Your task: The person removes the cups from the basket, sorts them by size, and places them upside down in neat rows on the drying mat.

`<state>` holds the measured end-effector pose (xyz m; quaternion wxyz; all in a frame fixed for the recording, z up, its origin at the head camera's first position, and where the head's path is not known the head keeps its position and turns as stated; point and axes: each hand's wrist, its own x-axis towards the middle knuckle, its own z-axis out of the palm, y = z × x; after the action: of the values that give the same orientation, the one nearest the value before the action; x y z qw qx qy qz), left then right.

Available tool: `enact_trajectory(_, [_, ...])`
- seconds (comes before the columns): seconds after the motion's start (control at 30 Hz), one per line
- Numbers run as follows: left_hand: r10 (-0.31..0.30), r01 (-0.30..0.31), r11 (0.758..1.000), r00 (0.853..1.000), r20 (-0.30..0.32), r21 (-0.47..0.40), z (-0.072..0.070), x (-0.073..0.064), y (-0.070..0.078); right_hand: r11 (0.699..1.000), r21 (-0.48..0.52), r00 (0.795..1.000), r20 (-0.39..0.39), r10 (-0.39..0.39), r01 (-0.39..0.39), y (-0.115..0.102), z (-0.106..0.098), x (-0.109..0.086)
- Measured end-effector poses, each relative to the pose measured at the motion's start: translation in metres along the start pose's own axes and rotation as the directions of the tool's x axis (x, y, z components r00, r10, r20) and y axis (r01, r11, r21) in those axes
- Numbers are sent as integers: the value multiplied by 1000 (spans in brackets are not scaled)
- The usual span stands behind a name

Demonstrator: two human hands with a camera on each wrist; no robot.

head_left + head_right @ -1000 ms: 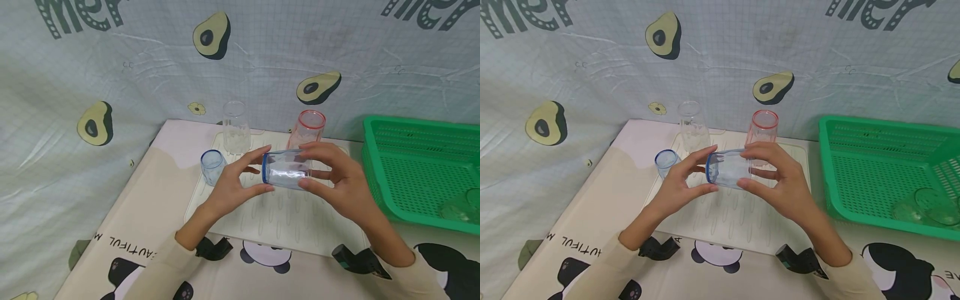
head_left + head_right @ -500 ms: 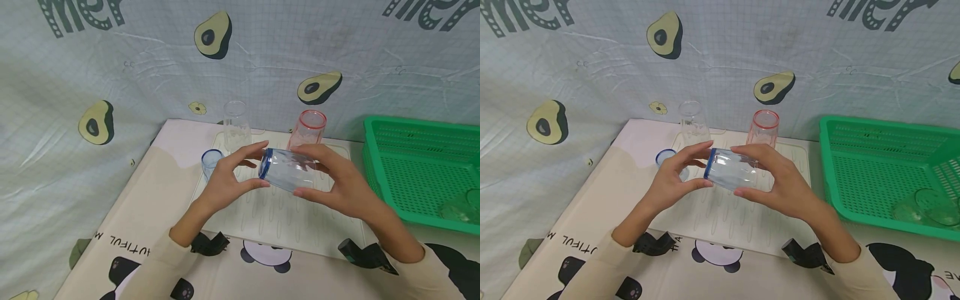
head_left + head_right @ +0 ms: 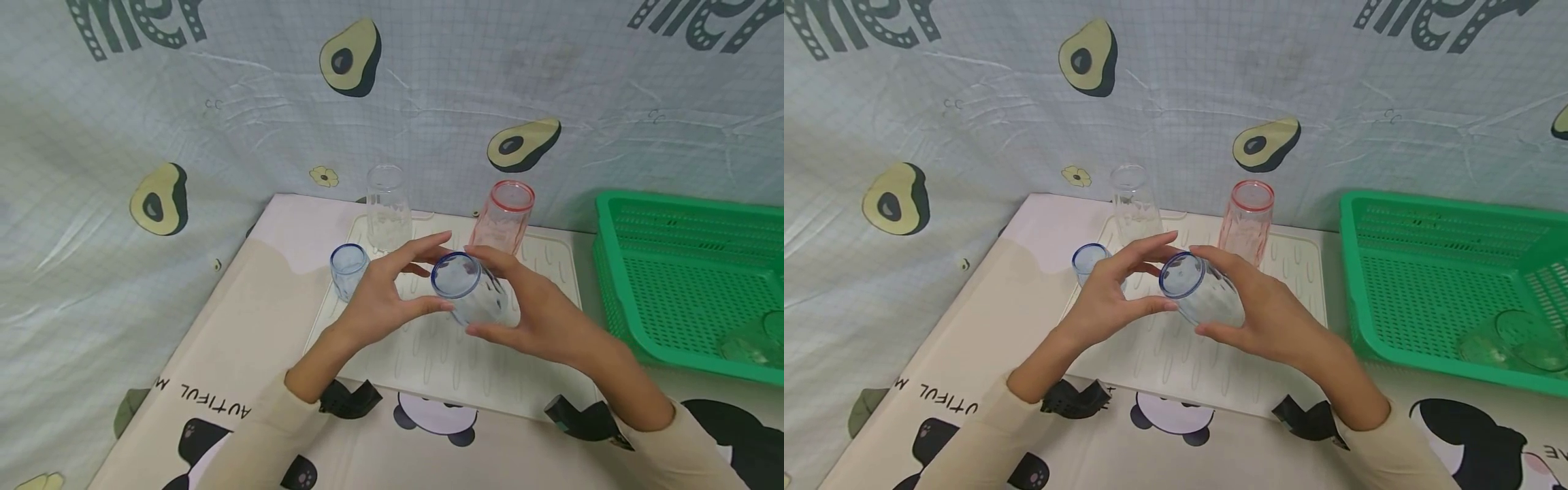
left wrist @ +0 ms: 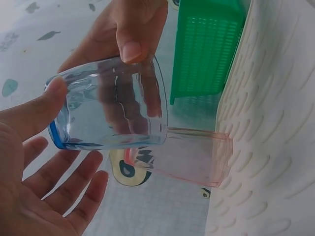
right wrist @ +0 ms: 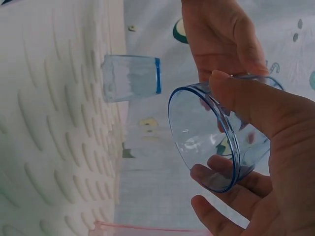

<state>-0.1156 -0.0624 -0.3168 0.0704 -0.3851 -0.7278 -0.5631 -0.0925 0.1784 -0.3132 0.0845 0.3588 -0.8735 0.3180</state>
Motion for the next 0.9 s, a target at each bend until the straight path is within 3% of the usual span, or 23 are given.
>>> enact_trajectory(0.3, [0,-1,999,999,33,32,8,1,-3,998,-37,998,35,47,-46,4,12,-4])
enact_trajectory(0.57, [-13,12,998,1000,25,68,5,-2,0,1000,7,1000,-25,13,-13,7,14,-1])
enact_trajectory(0.73, [-41,43,989,999,-16,139,0,-16,5,999,40,997,-80,16,-13,11,12,0])
enact_trajectory(0.9, [-73,78,975,997,-32,206,-10,-39,9,997,69,991,-132,26,-17,12,12,3])
